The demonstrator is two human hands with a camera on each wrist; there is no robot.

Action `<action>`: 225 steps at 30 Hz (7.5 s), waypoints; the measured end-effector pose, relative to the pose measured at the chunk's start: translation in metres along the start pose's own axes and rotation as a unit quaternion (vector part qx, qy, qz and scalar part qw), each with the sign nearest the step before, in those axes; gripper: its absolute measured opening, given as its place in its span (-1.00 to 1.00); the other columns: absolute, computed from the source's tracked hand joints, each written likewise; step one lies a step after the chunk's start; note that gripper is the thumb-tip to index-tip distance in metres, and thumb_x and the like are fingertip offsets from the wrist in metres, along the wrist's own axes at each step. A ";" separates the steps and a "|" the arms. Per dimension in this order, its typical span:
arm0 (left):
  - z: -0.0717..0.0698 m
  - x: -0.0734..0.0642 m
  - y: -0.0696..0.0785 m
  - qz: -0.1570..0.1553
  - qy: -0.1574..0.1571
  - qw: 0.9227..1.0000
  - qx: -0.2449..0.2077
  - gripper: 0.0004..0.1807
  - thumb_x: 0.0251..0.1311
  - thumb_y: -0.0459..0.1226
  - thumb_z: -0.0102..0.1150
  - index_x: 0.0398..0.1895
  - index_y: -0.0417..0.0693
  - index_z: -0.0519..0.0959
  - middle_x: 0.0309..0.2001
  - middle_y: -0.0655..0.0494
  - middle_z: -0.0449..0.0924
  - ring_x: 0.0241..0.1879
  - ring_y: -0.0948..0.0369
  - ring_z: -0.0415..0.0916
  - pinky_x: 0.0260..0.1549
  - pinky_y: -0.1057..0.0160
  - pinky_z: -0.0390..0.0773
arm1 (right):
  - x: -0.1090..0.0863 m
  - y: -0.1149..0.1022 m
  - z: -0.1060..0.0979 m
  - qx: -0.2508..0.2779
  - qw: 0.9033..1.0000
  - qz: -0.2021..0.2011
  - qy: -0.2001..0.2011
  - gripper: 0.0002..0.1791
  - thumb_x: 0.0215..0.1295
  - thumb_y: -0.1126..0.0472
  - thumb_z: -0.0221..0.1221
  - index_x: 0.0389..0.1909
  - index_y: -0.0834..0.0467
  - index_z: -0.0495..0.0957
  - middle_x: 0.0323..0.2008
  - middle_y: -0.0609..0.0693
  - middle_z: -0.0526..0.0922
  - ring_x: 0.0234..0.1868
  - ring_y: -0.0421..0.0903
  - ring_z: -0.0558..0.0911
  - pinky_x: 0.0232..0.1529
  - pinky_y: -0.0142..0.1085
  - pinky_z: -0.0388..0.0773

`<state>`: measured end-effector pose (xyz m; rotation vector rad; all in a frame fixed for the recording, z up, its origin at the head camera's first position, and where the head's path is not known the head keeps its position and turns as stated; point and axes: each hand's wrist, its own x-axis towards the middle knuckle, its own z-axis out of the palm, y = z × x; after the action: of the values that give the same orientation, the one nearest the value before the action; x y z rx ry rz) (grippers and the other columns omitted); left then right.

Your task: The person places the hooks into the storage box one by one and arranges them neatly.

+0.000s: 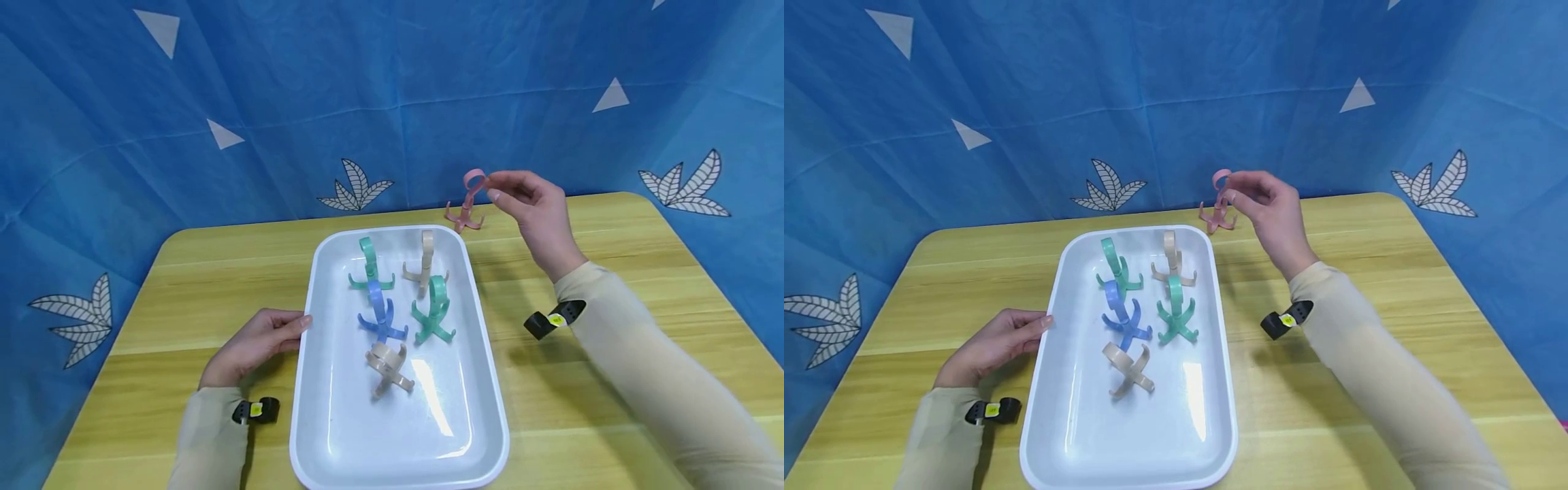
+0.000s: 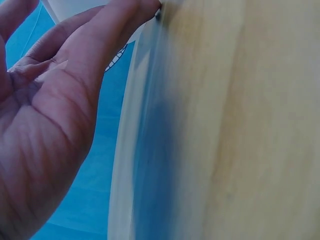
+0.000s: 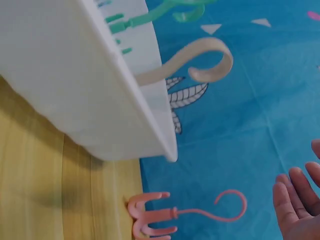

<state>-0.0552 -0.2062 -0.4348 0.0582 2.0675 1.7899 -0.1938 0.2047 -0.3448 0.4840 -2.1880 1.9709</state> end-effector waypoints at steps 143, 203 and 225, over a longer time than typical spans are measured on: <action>-0.005 0.000 0.007 -0.026 -0.028 0.999 -0.006 -0.46 0.42 -0.12 0.12 0.23 -0.43 0.46 0.12 -0.20 0.55 0.05 0.00 0.59 0.06 0.08 0.55 | -0.101 -0.108 -0.025 -0.210 0.971 0.041 -0.107 -0.75 0.29 0.12 0.32 -0.03 0.04 0.67 -0.07 -0.08 0.69 -0.05 -0.17 0.67 -0.10 -0.43 0.60; -0.005 -0.001 0.007 -0.021 -0.026 0.999 -0.005 -0.48 0.42 -0.14 0.12 0.22 -0.43 0.47 0.10 -0.22 0.57 0.03 -0.02 0.60 0.04 0.07 0.57 | -0.120 -0.042 0.032 -0.157 0.910 -0.031 -0.381 -0.79 0.35 0.15 0.27 -0.02 0.00 0.63 -0.11 -0.16 0.64 -0.13 -0.18 0.58 -0.05 -0.31 0.63; -0.012 -0.005 0.009 -0.011 -0.015 0.997 0.077 -0.48 0.49 -0.06 -0.02 0.22 -0.32 0.51 0.17 -0.18 0.53 0.12 -0.02 0.53 0.07 0.07 0.55 | -0.113 -0.042 0.009 -0.208 0.919 -0.040 -0.333 -0.67 0.37 0.03 0.25 0.10 -0.03 0.61 0.02 -0.23 0.62 0.06 -0.18 0.59 0.04 -0.13 0.59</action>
<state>-0.0563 -0.2170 -0.4239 0.1043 2.1736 1.6033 -0.0731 0.2074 -0.3434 1.2888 -2.8028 1.3401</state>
